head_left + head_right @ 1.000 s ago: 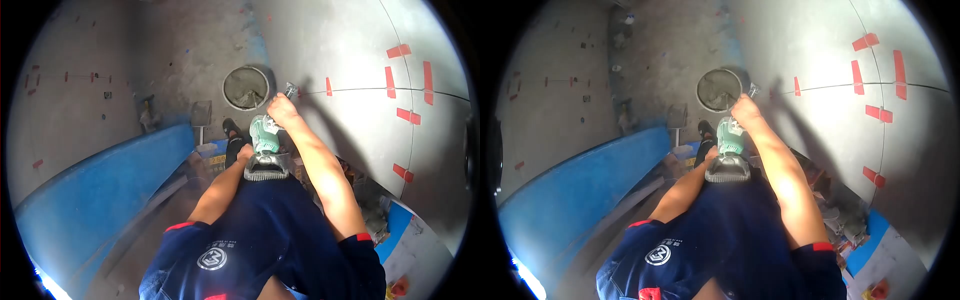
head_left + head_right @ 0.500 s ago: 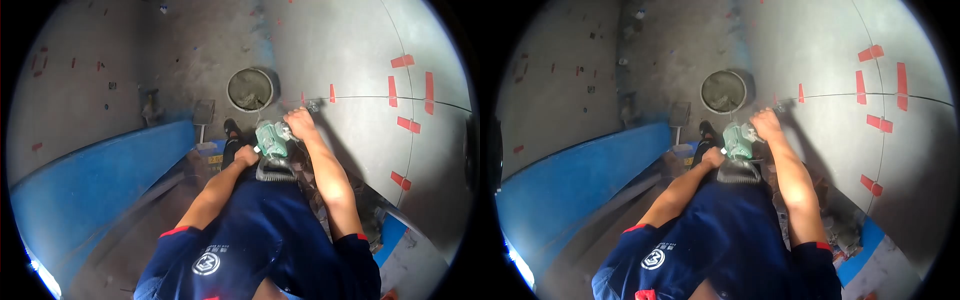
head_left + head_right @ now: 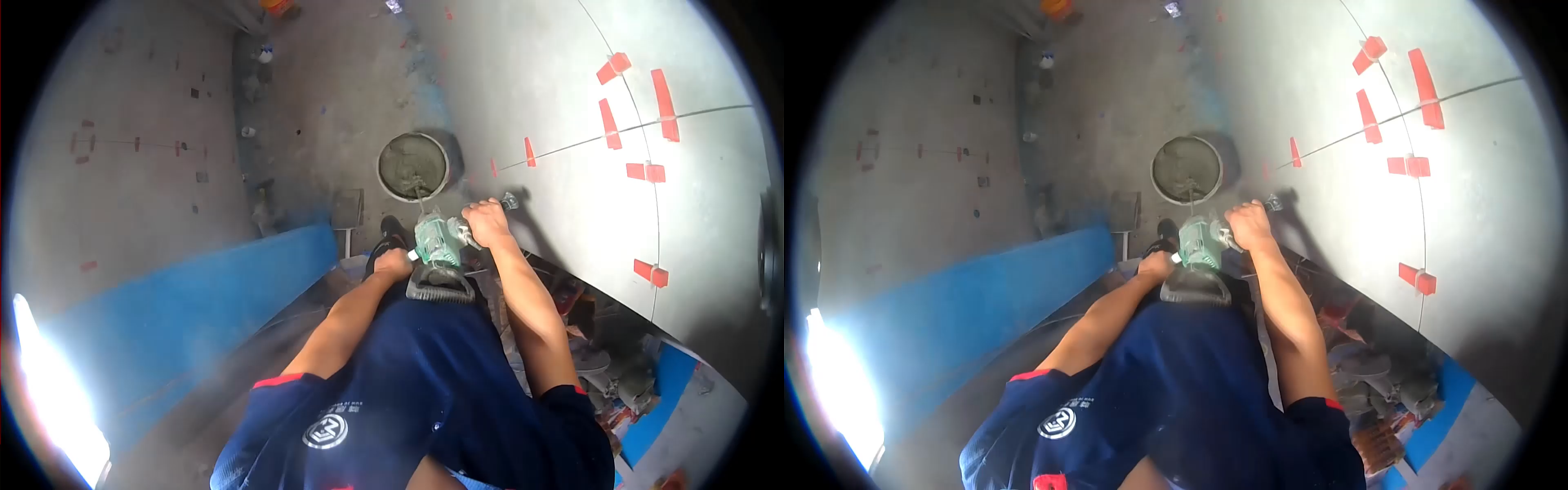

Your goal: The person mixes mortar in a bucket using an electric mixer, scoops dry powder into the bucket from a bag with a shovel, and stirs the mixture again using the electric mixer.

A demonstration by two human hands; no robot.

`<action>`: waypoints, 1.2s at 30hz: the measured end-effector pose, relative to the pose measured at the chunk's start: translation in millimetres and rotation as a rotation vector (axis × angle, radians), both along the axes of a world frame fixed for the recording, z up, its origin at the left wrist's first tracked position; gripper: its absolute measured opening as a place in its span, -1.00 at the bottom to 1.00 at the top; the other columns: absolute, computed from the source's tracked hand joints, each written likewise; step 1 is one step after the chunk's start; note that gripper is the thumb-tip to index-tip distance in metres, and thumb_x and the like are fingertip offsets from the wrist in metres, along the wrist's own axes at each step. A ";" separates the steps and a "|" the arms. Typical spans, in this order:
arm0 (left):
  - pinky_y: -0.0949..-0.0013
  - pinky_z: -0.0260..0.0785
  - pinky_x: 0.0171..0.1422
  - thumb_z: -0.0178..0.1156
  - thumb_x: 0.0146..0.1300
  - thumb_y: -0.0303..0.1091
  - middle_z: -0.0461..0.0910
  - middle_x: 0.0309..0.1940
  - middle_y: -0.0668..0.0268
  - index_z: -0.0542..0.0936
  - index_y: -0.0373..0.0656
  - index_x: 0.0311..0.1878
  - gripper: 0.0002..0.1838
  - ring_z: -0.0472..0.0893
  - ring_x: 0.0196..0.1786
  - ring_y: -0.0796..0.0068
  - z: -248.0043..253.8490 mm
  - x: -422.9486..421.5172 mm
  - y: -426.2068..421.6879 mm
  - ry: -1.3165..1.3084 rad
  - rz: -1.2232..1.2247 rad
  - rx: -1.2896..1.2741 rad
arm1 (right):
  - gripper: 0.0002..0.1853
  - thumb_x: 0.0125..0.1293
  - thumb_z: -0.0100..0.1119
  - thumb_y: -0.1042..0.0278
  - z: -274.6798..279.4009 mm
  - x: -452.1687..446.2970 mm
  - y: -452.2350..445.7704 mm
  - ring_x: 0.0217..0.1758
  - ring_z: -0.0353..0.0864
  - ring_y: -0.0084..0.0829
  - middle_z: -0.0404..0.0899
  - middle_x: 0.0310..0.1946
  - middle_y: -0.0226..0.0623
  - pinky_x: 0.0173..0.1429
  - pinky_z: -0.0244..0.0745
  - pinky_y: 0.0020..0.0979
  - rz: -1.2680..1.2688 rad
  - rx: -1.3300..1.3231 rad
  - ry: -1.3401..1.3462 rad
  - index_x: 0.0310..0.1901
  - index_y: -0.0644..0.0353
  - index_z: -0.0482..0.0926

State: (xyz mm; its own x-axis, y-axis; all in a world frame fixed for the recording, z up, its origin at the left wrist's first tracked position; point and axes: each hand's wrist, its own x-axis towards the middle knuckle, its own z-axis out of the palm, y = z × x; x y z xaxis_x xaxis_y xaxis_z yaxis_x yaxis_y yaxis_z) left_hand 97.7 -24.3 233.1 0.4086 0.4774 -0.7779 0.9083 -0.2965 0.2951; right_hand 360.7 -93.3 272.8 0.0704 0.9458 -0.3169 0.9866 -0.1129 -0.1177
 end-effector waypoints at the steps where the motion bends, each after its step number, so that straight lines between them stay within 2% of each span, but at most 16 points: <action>1: 0.09 0.47 0.19 0.16 0.15 -0.09 0.65 0.00 0.03 0.71 -0.05 -0.05 -0.62 0.63 0.11 0.05 -1.8 0.0 5.2 0.040 -0.009 -0.006 | -0.85 0.13 0.10 0.40 -3.5 -7.1 -10.1 0.01 0.63 -0.30 0.67 -0.25 -0.36 0.26 0.37 -0.17 -0.019 0.001 0.010 -0.30 -0.02 0.65; 3: 0.10 0.48 0.18 0.15 0.14 -0.12 0.66 -0.01 0.04 0.72 -0.05 -0.08 -0.65 0.64 0.08 0.05 19.7 4.8 14.9 0.011 -0.083 0.005 | -0.86 0.13 0.09 0.39 -2.5 -0.1 -10.2 -0.06 0.65 -0.30 0.67 -0.25 -0.34 0.12 0.41 -0.19 -0.033 0.052 0.001 -0.31 0.01 0.64; 5: 0.09 0.47 0.19 0.15 0.14 -0.13 0.66 -0.02 0.02 0.72 -0.06 -0.09 -0.65 0.65 0.07 0.05 22.1 2.8 21.6 -0.015 -0.092 0.040 | -0.86 0.13 0.10 0.36 1.1 -4.4 -14.8 -0.06 0.65 -0.27 0.67 -0.26 -0.34 0.11 0.41 -0.15 -0.071 0.098 -0.014 -0.30 0.01 0.64; 7: 0.08 0.46 0.22 0.14 0.14 -0.15 0.66 -0.01 0.01 0.71 -0.06 -0.06 -0.64 0.64 0.09 0.05 18.6 2.3 29.9 0.052 -0.190 0.031 | -0.86 0.13 0.10 0.37 5.4 -6.4 -14.7 -0.05 0.65 -0.27 0.67 -0.27 -0.33 0.10 0.41 -0.14 -0.122 -0.021 0.048 -0.30 0.01 0.63; 9: 0.09 0.45 0.23 0.15 0.14 -0.18 0.66 -0.02 0.00 0.71 -0.09 -0.06 -0.64 0.64 0.08 0.06 19.1 -4.0 33.3 0.007 -0.141 0.027 | -0.88 0.14 0.09 0.37 2.7 -9.7 -17.3 -0.05 0.64 -0.24 0.66 -0.29 -0.31 0.09 0.41 -0.11 -0.182 0.116 0.095 -0.33 0.02 0.62; 11: 0.10 0.46 0.22 0.15 0.14 -0.19 0.66 -0.02 0.00 0.71 -0.12 -0.06 -0.64 0.65 0.07 0.06 16.8 0.9 46.2 -0.010 -0.240 -0.002 | -0.88 0.13 0.08 0.38 -0.4 -13.0 -18.5 -0.06 0.64 -0.21 0.66 -0.29 -0.29 0.09 0.41 -0.11 -0.185 0.088 0.049 -0.32 0.03 0.61; 15: 0.10 0.53 0.11 0.19 0.12 -0.22 0.70 -0.12 0.03 0.72 -0.15 -0.12 -0.68 0.69 -0.02 0.08 19.1 4.3 58.8 0.026 -0.302 0.007 | -0.86 0.14 0.07 0.38 -9.0 -19.8 -22.6 -0.10 0.64 -0.19 0.65 -0.30 -0.28 0.04 0.41 -0.12 -0.238 0.073 0.093 -0.29 0.02 0.61; 17: 0.09 0.55 0.08 0.20 0.12 -0.23 0.71 -0.14 0.06 0.72 -0.15 -0.14 -0.70 0.70 -0.06 0.08 11.8 -1.1 68.4 -0.115 -0.388 0.070 | -0.84 0.14 0.06 0.39 -12.9 -19.4 -17.5 -0.11 0.64 -0.18 0.64 -0.30 -0.27 0.00 0.42 -0.13 -0.252 0.000 0.082 -0.26 0.02 0.62; 24: 0.10 0.54 0.06 0.25 0.12 -0.14 0.70 -0.16 0.10 0.71 -0.10 -0.14 -0.69 0.70 -0.06 0.12 15.7 -3.7 95.5 -0.106 -0.517 0.036 | -0.83 0.11 0.10 0.39 -14.6 -30.1 -11.5 -0.08 0.63 -0.17 0.64 -0.28 -0.27 0.00 0.43 -0.14 -0.254 -0.021 0.061 -0.24 -0.01 0.60; 25: 0.13 0.53 0.03 0.23 0.15 -0.10 0.71 -0.18 0.15 0.70 -0.08 -0.12 -0.68 0.70 -0.07 0.15 17.5 -5.3 100.1 -0.106 -0.545 0.030 | -0.93 0.09 0.14 0.36 -23.5 -32.8 -13.4 -0.18 0.64 -0.17 0.63 -0.37 -0.27 -0.05 0.44 -0.11 -0.293 0.134 0.091 -0.36 0.04 0.57; 26: 0.12 0.53 0.03 0.24 0.16 -0.09 0.71 -0.17 0.15 0.69 -0.07 -0.10 -0.67 0.70 -0.06 0.16 19.3 -5.9 103.0 -0.092 -0.564 0.054 | -0.93 0.08 0.14 0.37 -26.3 -44.6 -16.5 -0.18 0.64 -0.17 0.63 -0.37 -0.28 -0.06 0.44 -0.12 -0.299 0.116 0.083 -0.36 0.03 0.57; 27: 0.09 0.54 0.05 0.19 0.13 -0.19 0.71 -0.21 0.07 0.72 -0.15 -0.23 -0.72 0.71 -0.09 0.09 22.3 -5.6 104.8 -0.138 -0.526 0.053 | -0.93 0.07 0.14 0.37 -28.2 -39.2 -15.2 -0.17 0.64 -0.17 0.63 -0.37 -0.28 -0.06 0.44 -0.13 -0.314 0.114 0.055 -0.37 0.03 0.58; 31: 0.11 0.54 0.05 0.17 0.12 -0.22 0.71 -0.21 0.06 0.72 -0.15 -0.24 -0.73 0.70 -0.09 0.08 35.2 -7.3 113.7 -0.169 -0.571 0.046 | -0.91 0.09 0.11 0.40 -33.7 -44.8 -22.3 -0.17 0.64 -0.17 0.64 -0.36 -0.28 -0.08 0.43 -0.12 -0.361 0.166 0.101 -0.36 0.02 0.58; 32: 0.12 0.54 0.06 0.17 0.11 -0.21 0.71 -0.20 0.06 0.72 -0.14 -0.24 -0.73 0.70 -0.08 0.09 31.8 -5.5 112.8 -0.130 -0.598 0.073 | -0.82 0.14 0.07 0.40 -28.7 -43.5 -19.9 -0.05 0.63 -0.17 0.66 -0.24 -0.28 0.00 0.43 -0.13 -0.338 -0.047 0.075 -0.24 -0.03 0.61; 33: 0.12 0.54 0.07 0.18 0.10 -0.21 0.71 -0.20 0.05 0.71 -0.16 -0.21 -0.71 0.70 -0.08 0.09 30.3 -10.5 112.5 -0.224 -0.589 0.097 | -0.82 0.14 0.06 0.40 -27.3 -43.7 -21.2 -0.05 0.63 -0.17 0.66 -0.24 -0.28 0.01 0.43 -0.14 -0.388 0.015 0.107 -0.23 -0.03 0.61; 36: 0.10 0.54 0.06 0.19 0.10 -0.21 0.71 -0.21 0.06 0.69 -0.16 -0.15 -0.69 0.70 -0.09 0.10 26.1 -9.8 111.3 -0.207 -0.598 0.072 | -0.83 0.15 0.06 0.38 -16.0 -42.0 -16.3 -0.04 0.63 -0.16 0.66 -0.23 -0.29 0.01 0.43 -0.15 -0.364 0.031 0.100 -0.24 -0.02 0.60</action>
